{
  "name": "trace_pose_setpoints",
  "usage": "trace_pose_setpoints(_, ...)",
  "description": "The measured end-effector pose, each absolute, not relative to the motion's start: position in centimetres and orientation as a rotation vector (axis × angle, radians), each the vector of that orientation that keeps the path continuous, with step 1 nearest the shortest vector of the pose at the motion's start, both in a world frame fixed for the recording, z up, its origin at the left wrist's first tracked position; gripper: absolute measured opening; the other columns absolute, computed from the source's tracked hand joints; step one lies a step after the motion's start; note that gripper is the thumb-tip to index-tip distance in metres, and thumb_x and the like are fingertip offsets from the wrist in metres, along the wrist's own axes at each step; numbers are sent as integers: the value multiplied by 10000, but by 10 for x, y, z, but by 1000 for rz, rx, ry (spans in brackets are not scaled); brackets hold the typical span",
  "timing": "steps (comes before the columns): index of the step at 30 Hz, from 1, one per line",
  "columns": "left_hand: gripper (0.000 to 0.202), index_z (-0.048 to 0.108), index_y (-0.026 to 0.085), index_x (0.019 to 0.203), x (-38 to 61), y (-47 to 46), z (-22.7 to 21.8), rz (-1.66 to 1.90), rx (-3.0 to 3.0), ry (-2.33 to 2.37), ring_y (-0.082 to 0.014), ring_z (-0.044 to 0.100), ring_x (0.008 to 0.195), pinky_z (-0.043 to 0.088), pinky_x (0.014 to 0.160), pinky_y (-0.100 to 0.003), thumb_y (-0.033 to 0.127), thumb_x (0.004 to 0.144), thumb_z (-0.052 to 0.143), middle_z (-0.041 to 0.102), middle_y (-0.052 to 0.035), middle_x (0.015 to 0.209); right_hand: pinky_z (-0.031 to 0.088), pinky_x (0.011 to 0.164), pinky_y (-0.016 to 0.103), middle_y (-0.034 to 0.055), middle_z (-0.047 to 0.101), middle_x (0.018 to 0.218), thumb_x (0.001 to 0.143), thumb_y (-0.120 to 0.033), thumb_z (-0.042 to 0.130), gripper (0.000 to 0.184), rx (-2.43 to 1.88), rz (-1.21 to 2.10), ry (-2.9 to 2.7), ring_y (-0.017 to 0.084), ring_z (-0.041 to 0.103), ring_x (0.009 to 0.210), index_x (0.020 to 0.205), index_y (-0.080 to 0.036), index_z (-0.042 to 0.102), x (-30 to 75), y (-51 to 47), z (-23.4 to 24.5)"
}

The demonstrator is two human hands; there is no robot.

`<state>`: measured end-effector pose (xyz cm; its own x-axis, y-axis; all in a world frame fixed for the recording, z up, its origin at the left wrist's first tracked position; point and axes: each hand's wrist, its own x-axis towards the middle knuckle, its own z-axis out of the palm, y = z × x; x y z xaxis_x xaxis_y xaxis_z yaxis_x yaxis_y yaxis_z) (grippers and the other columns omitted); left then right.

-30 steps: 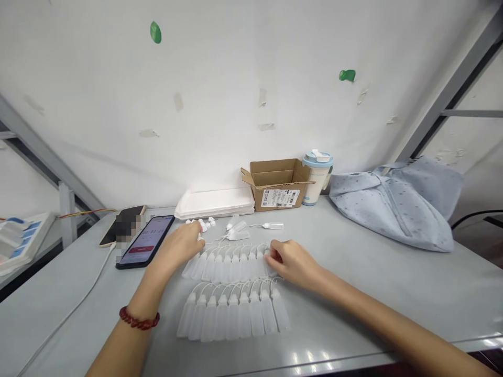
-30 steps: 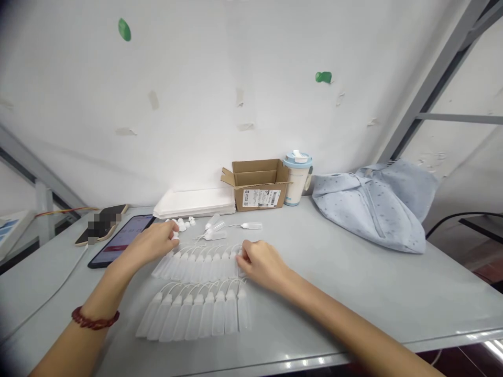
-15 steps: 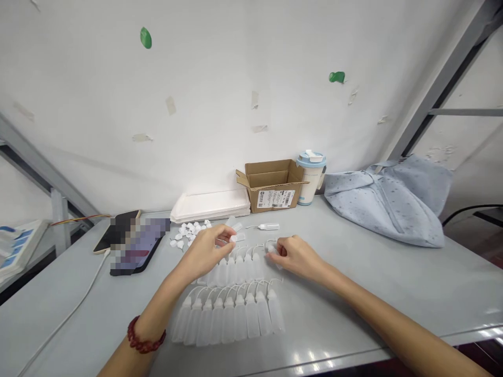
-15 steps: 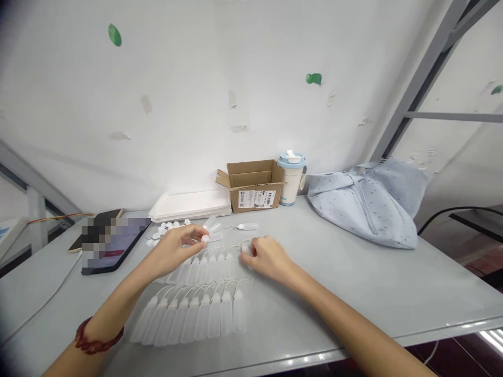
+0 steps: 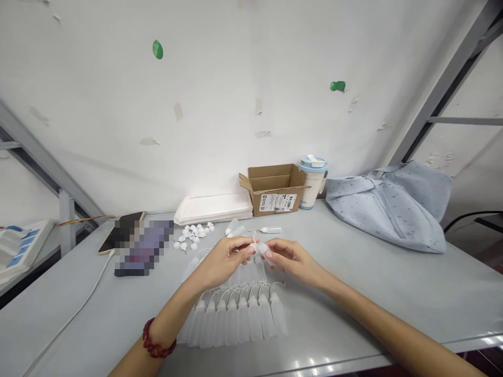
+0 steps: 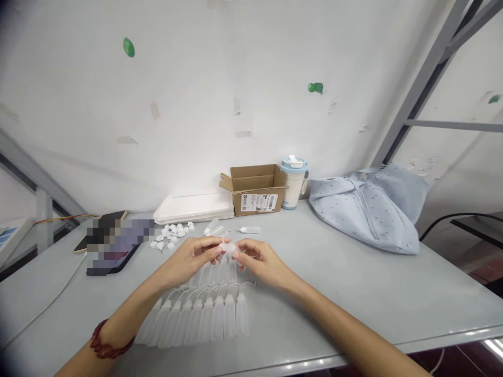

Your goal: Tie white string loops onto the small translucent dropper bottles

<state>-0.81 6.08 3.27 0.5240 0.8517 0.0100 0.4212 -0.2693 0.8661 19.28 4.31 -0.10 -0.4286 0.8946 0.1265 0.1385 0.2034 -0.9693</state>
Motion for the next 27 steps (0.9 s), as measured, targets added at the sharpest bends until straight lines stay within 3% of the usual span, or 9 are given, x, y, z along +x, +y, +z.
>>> trace_pose_setpoints(5, 380, 609, 217, 1150, -10, 58, 36, 648, 1909, 1016, -182, 594, 822, 479, 745, -294, 410, 848, 483, 655, -58, 1036, 332, 487, 216, -10, 490, 684, 828, -469, 532, 318, -935, 1531, -1603, 93, 443, 564, 864, -167, 624, 191, 44, -2)
trace_pose_setpoints(10, 290, 675, 245, 1024, -7, 56, 36, 616, 2017, 979, -187, 592, 845, 461, 737, -281, 368, 856, 473, 676, -32, 973, 233, 463, 220, 5, 486, 677, 811, -459, 566, 337, -901, 1713, -1435, 67, 343, 516, 723, -135, 587, 191, 47, -8)
trace_pose_setpoints(14, 224, 687, 222, 884, -2, 55, 34, 620, 2016, 992, -185, 594, 860, 447, 753, -280, 314, 843, 486, 681, -25, 940, 178, 453, 223, -10, 468, 612, 812, -460, 570, 330, -859, 1786, -1348, 65, 293, 497, 742, -137, 573, 190, 48, -10)
trace_pose_setpoints(27, 199, 629, 170, 750, 3, 52, 30, 640, 1829, 1039, -140, 561, 642, 460, 613, -243, 343, 800, 544, 629, -14, 708, 165, 443, 207, -31, 485, 600, 819, -430, 574, 266, -864, 1810, -1279, 52, 274, 466, 806, -181, 483, 188, 43, -9)
